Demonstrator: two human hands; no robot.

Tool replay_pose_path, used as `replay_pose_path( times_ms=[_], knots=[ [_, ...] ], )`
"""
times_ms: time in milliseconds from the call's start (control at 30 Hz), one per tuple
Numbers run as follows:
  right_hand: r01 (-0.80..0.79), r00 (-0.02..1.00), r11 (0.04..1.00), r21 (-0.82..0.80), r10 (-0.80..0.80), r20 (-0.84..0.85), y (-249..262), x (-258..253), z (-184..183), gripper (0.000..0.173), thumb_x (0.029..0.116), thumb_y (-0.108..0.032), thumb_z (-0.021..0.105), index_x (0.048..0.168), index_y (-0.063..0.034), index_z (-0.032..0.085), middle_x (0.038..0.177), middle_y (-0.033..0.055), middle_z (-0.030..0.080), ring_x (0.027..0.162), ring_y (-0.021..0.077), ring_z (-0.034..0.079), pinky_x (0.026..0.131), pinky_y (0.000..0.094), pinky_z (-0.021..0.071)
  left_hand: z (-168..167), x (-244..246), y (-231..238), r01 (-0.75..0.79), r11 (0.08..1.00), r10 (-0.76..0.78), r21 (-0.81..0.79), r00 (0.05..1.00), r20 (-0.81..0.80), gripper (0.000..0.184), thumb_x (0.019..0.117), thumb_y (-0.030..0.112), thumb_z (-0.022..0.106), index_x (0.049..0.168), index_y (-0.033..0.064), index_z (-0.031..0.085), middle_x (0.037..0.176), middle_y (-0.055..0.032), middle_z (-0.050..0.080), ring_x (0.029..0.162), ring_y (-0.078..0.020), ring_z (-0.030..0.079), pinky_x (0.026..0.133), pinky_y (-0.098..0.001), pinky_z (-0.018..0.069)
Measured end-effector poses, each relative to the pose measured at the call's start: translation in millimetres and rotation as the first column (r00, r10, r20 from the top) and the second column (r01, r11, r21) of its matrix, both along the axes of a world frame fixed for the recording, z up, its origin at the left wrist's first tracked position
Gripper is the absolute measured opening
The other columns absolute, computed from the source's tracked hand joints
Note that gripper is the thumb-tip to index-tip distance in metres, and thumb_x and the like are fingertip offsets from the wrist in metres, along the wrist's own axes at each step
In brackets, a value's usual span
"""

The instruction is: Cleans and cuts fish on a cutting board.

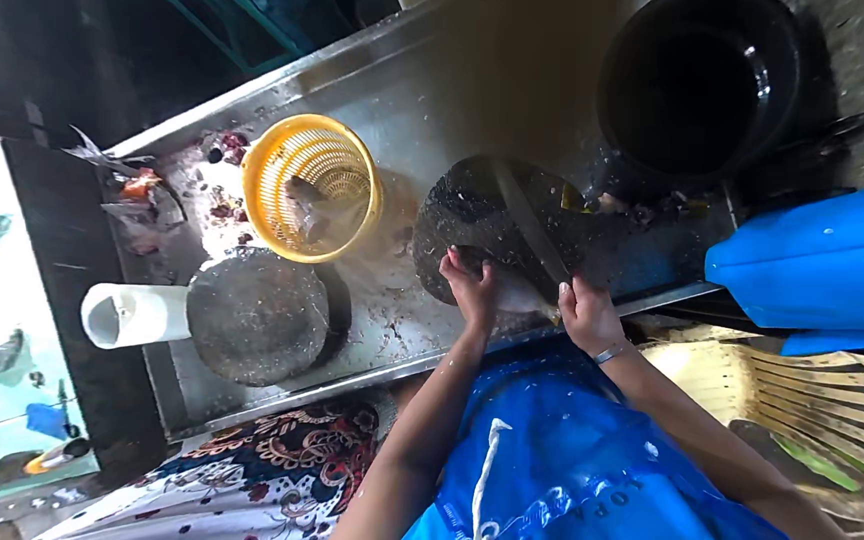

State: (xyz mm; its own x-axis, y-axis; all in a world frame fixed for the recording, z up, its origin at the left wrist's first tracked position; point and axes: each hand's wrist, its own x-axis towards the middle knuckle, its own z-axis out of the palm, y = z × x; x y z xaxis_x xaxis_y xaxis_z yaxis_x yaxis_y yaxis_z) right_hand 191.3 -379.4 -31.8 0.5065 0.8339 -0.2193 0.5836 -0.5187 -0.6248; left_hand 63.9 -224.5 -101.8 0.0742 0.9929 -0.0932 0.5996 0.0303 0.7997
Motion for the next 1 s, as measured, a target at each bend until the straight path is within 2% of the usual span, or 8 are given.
replay_pose_path(
  times_ms=[133, 267, 433, 533, 667, 833, 933, 1000],
  knots=[
    [-0.124, 0.976, 0.919, -0.375, 0.045, -0.212, -1.4, -0.6, -43.6, 0.038, 0.1110, -0.032, 0.039, 0.131, -0.0042, 0.056, 0.099, 0.0214, 0.071, 0.101, 0.0398, 0.071, 0.088, 0.0582, 0.0552, 18.0, -4.9, -13.5, 0.034, 0.998, -0.031, -0.060, 0.999, 0.039, 0.078, 0.0964, 0.022, 0.069, 0.156, 0.0049, 0.022, 0.153, -0.0204, 0.047, 0.132, -0.0287, 0.057, 0.105, -0.0450, 0.0501],
    [-0.076, 0.927, 0.951, -0.298, -0.042, -0.372, -3.6, 26.3, -53.1, 0.040, 0.1114, -0.032, 0.042, 0.132, -0.0020, 0.059, 0.092, 0.0218, 0.067, 0.077, 0.0346, 0.068, 0.070, 0.0535, 0.0568, 10.3, -23.7, -17.4, 0.043, 0.989, -0.014, -0.139, 0.979, 0.201, 0.080, 0.0995, 0.031, 0.066, 0.160, 0.0099, 0.018, 0.155, -0.0194, 0.045, 0.130, -0.0287, 0.056, 0.103, -0.0467, 0.0512],
    [-0.030, 0.989, 0.989, -0.144, 0.009, -0.145, -38.6, 37.4, -31.1, 0.052, 0.1101, -0.043, 0.043, 0.157, -0.0205, 0.046, 0.121, 0.0215, 0.071, 0.108, 0.0427, 0.070, 0.096, 0.0651, 0.0526, 2.6, -43.0, 4.3, -0.062, 0.931, 0.265, -0.360, 0.793, 0.548, 0.073, 0.0993, 0.029, 0.068, 0.157, 0.0072, 0.029, 0.141, -0.0177, 0.056, 0.122, -0.0257, 0.061, 0.100, -0.0467, 0.0552],
    [-0.090, 0.994, 0.985, -0.144, 0.097, 0.047, -85.3, 25.3, -47.6, 0.049, 0.1102, -0.045, 0.035, 0.157, -0.0354, 0.044, 0.124, 0.0150, 0.072, 0.105, 0.0369, 0.072, 0.088, 0.0591, 0.0571, 12.8, -60.9, 7.7, 0.051, 0.893, 0.302, -0.446, 0.669, 0.680, 0.058, 0.1057, 0.044, 0.053, 0.155, 0.0179, 0.036, 0.139, -0.0097, 0.060, 0.123, -0.0232, 0.062, 0.100, -0.0486, 0.0545],
    [-0.281, 0.891, 0.953, -0.113, 0.303, 0.339, -126.9, 14.3, -78.4, 0.043, 0.1087, -0.037, 0.042, 0.149, -0.0354, 0.056, 0.107, 0.0208, 0.072, 0.090, 0.0421, 0.071, 0.071, 0.0564, 0.0577, 28.9, -81.8, 21.3, 0.219, 0.852, 0.332, -0.475, 0.476, 0.815, 0.051, 0.1066, 0.059, 0.033, 0.133, 0.0230, 0.058, 0.124, -0.0009, 0.068, 0.115, -0.0166, 0.065, 0.096, -0.0468, 0.0559],
    [0.046, 0.984, 0.931, -0.361, 0.021, 0.179, -58.1, 28.8, -44.6, 0.049, 0.1109, -0.041, 0.036, 0.160, -0.0417, 0.035, 0.126, 0.0229, 0.067, 0.098, 0.0453, 0.070, 0.080, 0.0639, 0.0551, 40.3, -95.0, 33.1, 0.316, 0.776, 0.362, -0.546, 0.486, 0.796, 0.061, 0.1036, 0.068, 0.027, 0.119, 0.0228, 0.065, 0.091, 0.0004, 0.071, 0.074, -0.0106, 0.069, 0.062, -0.0293, 0.0594],
    [-0.218, 0.933, 0.959, -0.182, 0.260, 0.250, -88.1, 14.8, -66.8, 0.047, 0.1085, -0.036, 0.040, 0.155, -0.0357, 0.047, 0.116, 0.0234, 0.070, 0.094, 0.0454, 0.070, 0.074, 0.0614, 0.0566, 48.4, -82.4, 40.1, 0.335, 0.740, 0.389, -0.584, 0.495, 0.777, 0.058, 0.1021, 0.068, 0.036, 0.125, 0.0227, 0.063, 0.103, -0.0018, 0.073, 0.089, -0.0140, 0.071, 0.077, -0.0368, 0.0612],
    [-0.321, 0.906, 0.909, -0.266, 0.376, 0.193, -90.9, 15.2, -64.7, 0.049, 0.1088, -0.034, 0.040, 0.157, -0.0387, 0.042, 0.127, 0.0254, 0.067, 0.107, 0.0495, 0.067, 0.083, 0.0643, 0.0539, 55.0, -66.3, 46.2, 0.328, 0.735, 0.405, -0.594, 0.491, 0.772, 0.047, 0.1077, 0.053, 0.035, 0.126, 0.0167, 0.060, 0.106, -0.0064, 0.073, 0.093, -0.0190, 0.072, 0.080, -0.0415, 0.0616]
  ],
)
